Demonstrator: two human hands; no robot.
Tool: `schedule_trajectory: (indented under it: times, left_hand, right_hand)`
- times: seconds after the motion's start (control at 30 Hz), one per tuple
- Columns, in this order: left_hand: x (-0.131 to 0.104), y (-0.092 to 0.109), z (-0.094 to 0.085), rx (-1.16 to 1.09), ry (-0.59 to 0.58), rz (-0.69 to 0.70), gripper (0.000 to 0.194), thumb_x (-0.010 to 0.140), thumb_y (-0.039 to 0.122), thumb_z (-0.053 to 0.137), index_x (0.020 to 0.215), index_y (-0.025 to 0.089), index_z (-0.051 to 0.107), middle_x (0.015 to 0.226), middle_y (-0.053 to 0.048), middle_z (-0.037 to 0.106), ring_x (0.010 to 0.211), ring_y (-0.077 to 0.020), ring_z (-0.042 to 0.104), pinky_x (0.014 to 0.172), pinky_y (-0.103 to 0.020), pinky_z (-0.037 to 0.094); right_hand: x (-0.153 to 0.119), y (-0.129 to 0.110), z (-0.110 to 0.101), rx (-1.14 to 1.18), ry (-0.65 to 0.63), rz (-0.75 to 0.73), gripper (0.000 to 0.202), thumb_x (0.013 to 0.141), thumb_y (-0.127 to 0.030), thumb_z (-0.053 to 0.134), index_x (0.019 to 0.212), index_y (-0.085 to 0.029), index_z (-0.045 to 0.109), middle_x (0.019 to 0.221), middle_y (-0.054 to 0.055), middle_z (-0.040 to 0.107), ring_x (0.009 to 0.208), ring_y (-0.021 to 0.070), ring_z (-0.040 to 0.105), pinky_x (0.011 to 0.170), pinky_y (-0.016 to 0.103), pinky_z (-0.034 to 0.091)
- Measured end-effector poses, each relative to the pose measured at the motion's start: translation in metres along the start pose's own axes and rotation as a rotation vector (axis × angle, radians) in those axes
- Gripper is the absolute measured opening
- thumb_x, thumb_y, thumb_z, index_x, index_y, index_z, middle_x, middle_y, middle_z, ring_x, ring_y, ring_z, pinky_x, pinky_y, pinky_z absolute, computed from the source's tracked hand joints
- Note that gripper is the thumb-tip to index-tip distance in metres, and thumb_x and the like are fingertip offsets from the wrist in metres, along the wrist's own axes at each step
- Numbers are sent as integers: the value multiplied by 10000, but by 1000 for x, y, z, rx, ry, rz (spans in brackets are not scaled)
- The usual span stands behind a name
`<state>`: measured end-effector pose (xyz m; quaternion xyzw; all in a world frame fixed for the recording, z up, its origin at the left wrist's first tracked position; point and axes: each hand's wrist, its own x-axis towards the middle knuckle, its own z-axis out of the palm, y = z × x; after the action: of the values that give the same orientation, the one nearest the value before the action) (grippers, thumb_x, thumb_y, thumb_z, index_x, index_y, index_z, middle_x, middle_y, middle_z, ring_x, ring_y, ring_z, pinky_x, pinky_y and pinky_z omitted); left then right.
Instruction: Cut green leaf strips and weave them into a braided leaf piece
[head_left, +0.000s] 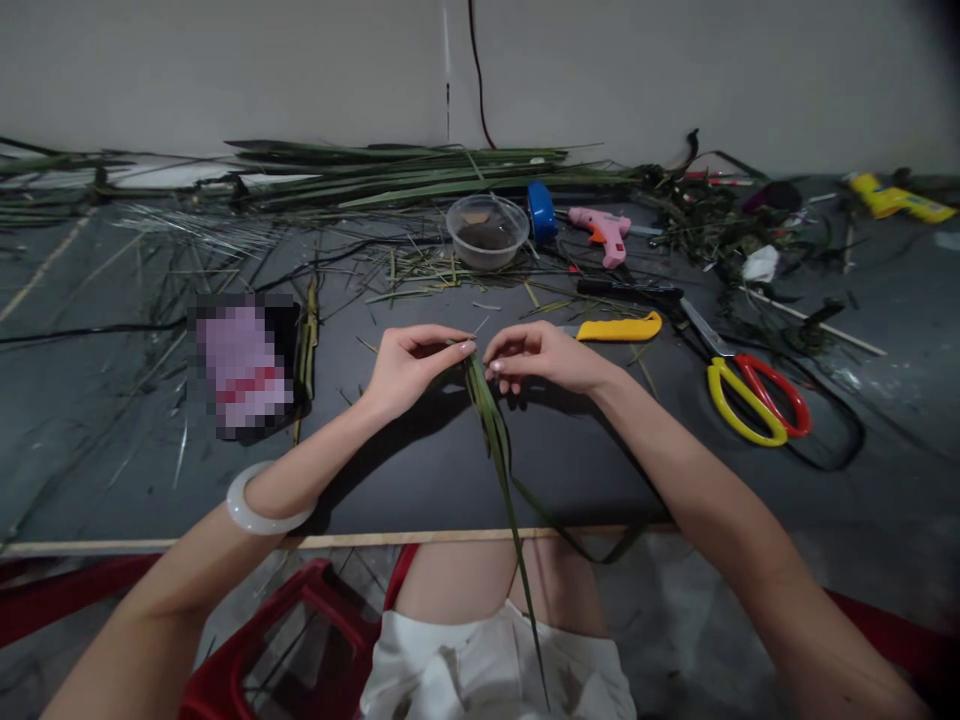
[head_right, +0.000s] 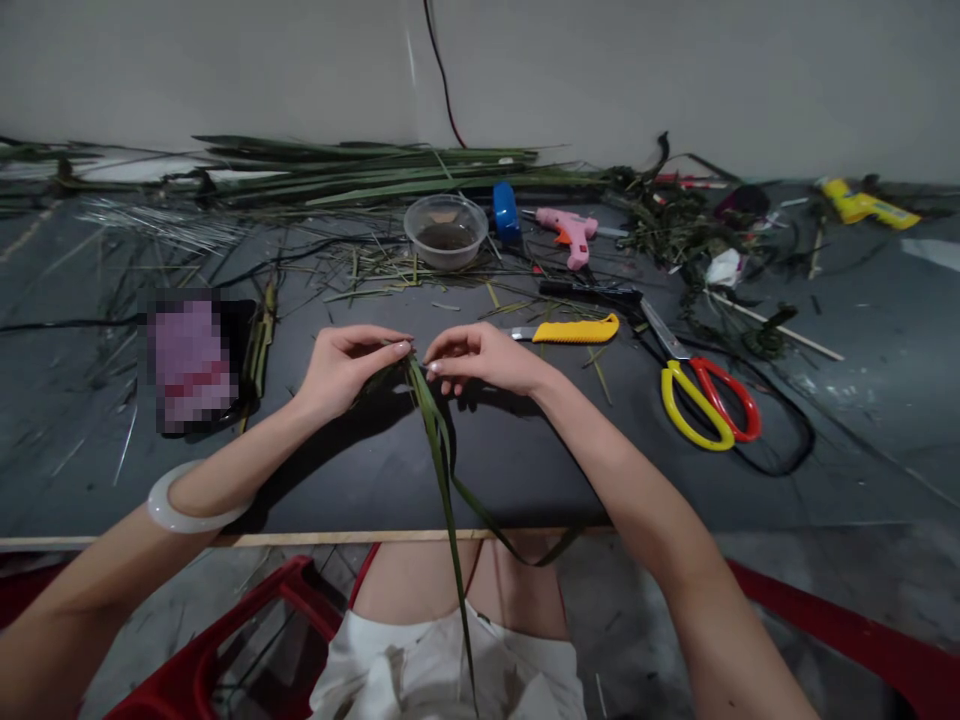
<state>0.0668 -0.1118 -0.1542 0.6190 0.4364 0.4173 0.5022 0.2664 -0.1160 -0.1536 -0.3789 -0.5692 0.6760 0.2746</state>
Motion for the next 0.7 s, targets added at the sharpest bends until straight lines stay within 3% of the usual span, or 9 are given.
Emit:
schedule_trajectory:
  times: [0.1, 0.3, 0.43, 0.7]
  left_hand:
    - [0, -1, 0, -7, -21, 7, 276, 631, 388, 761, 792, 165, 742, 733, -59, 720, 647, -141, 643, 619, -225, 507]
    - [0, 4, -2, -12, -18, 17, 300, 614, 404, 764, 787, 160, 739, 735, -58, 715, 646, -144, 634, 607, -229, 505]
    - [-3, 13, 0, 5, -29, 43, 264, 627, 385, 759, 765, 161, 737, 739, -57, 714, 672, -148, 639, 616, -223, 502]
    - [-5, 37, 2, 138, 3, 176, 226, 675, 366, 727, 777, 165, 734, 775, -53, 708, 692, -157, 634, 620, -233, 503]
  right_hand:
    - [2, 3, 5, 4, -64, 40, 262, 661, -286, 738, 819, -120, 610, 597, -11, 643, 513, 91, 599, 458, 179, 464]
    - [2, 7, 10, 133, -136, 86, 325, 698, -377, 689, 864, -139, 545, 542, 5, 660, 433, 108, 592, 391, 172, 418]
    - [0, 3, 9, 70, -173, 98, 311, 695, -340, 679, 884, -123, 560, 476, -19, 619, 377, 87, 532, 385, 174, 403]
    - [-12, -24, 14, -181, -70, -25, 136, 673, -247, 656, 742, -132, 632, 640, -30, 596, 534, 63, 501, 515, 186, 424]
